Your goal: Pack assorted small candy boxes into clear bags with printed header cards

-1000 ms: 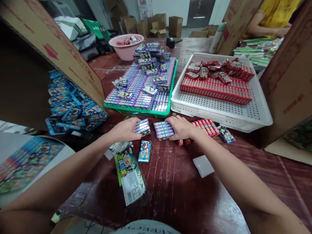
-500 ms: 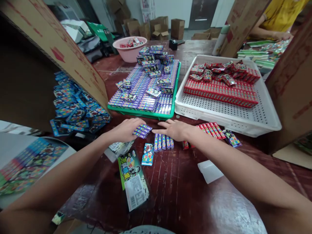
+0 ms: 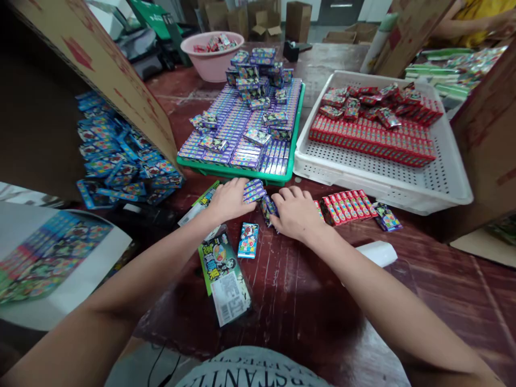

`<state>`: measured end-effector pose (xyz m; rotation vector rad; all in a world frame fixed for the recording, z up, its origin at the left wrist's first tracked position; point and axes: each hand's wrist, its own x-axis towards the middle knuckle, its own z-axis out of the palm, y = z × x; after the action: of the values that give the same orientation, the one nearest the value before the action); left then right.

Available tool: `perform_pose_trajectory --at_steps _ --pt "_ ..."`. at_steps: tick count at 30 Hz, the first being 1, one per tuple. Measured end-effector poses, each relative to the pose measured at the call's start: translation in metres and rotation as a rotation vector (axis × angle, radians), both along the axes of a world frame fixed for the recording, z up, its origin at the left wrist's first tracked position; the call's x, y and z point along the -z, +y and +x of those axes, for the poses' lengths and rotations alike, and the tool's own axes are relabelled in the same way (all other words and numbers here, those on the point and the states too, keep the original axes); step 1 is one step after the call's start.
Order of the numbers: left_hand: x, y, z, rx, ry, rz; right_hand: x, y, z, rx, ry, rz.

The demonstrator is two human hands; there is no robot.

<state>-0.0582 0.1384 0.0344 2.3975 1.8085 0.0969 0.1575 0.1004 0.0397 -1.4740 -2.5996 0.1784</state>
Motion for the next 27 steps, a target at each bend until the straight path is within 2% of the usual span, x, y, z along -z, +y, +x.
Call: perform_pose_trajectory --at_steps 4,7,10,13,16,19,21,24,27 --pt "-0.013 -0.035 -0.012 0.072 -0.036 0.094 0.007 -0.002 0.009 -0.212 0.027 -0.024" --pt "-0.016 -0.067 -0.02 0.288 -0.038 -0.039 0.019 -0.004 0.003 -0.313 0.006 -0.04" --pt "-0.009 -0.083 -0.018 0.438 -0.01 -0.165 0.025 0.002 -0.008 -0.281 -0.001 -0.028" --pt "-0.003 -0.086 -0.013 0.406 -0.002 -0.176 0.016 0.011 -0.016 -0.205 -0.05 -0.078" --pt "-0.005 -0.092 -0.009 0.351 -0.004 -0.146 -0.002 0.007 -0.01 -0.187 -0.039 -0.067" --pt "-0.006 -0.112 -0.002 0.322 -0.04 -0.133 -0.015 -0.026 0.012 -0.21 0.142 -0.057" --pt "-0.001 -0.129 0.009 0.327 -0.093 -0.157 -0.013 -0.063 0.03 -0.214 0.278 -0.141" --pt "0.009 -0.146 0.03 0.395 -0.151 -0.222 0.011 -0.119 0.054 -0.148 0.367 -0.274" --pt "0.007 -0.148 0.034 0.454 -0.139 -0.234 0.041 -0.156 0.071 -0.013 0.397 -0.307"
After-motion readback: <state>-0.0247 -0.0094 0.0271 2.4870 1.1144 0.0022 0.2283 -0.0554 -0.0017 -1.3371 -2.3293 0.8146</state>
